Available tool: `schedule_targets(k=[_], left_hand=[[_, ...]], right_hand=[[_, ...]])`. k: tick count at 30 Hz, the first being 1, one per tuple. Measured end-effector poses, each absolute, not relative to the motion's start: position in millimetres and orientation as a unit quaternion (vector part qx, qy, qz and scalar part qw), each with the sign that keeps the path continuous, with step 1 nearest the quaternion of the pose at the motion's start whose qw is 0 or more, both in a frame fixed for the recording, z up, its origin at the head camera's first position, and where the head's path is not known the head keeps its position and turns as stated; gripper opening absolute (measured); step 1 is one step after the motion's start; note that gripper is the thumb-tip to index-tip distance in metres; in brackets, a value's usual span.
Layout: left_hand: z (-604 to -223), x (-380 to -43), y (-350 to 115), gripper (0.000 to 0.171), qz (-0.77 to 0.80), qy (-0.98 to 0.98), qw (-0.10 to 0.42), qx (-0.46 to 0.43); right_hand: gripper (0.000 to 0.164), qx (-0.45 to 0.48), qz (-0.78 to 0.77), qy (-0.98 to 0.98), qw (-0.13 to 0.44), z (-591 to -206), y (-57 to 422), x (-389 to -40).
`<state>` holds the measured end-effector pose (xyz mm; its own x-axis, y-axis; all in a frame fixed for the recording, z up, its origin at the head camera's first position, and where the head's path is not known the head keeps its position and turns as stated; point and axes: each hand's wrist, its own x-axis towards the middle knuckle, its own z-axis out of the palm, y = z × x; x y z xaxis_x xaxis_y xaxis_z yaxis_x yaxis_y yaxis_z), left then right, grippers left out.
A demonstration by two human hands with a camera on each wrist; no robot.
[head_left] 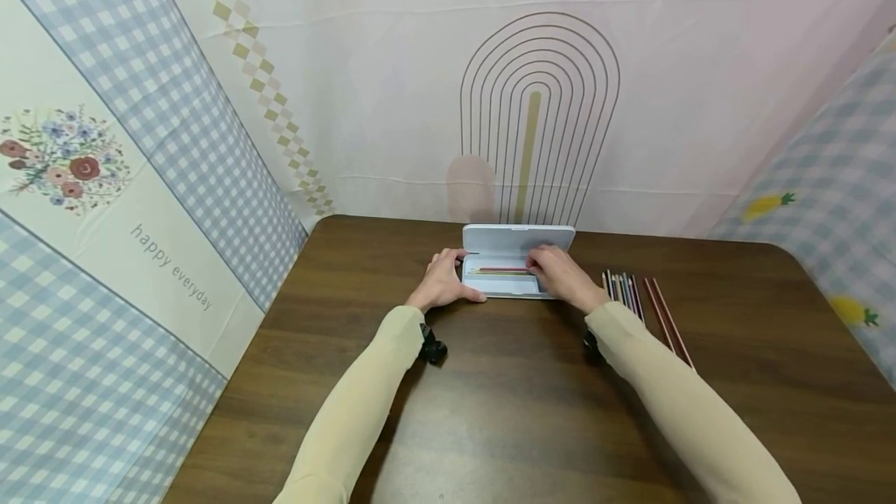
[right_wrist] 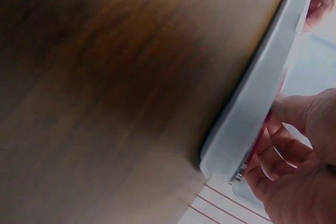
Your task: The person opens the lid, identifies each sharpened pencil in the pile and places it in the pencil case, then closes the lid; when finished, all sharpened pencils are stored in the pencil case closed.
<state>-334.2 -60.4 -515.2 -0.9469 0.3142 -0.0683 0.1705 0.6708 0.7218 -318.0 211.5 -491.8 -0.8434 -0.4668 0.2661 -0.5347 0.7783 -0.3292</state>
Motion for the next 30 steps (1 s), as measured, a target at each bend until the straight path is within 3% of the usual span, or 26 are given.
schedule_targets(k=[17, 30], left_hand=[[-515, -334, -61, 0.102, 0.384, 0.908, 0.097, 0.133], [-515, -334, -60, 0.101, 0.390, 0.906, 0.097, 0.130]], right_hand=[[0.013, 0.244, 0.187, -0.952, 0.016, -489, 205, -331], [0.015, 0.226, 0.192, -0.955, 0.005, -488, 205, -333]])
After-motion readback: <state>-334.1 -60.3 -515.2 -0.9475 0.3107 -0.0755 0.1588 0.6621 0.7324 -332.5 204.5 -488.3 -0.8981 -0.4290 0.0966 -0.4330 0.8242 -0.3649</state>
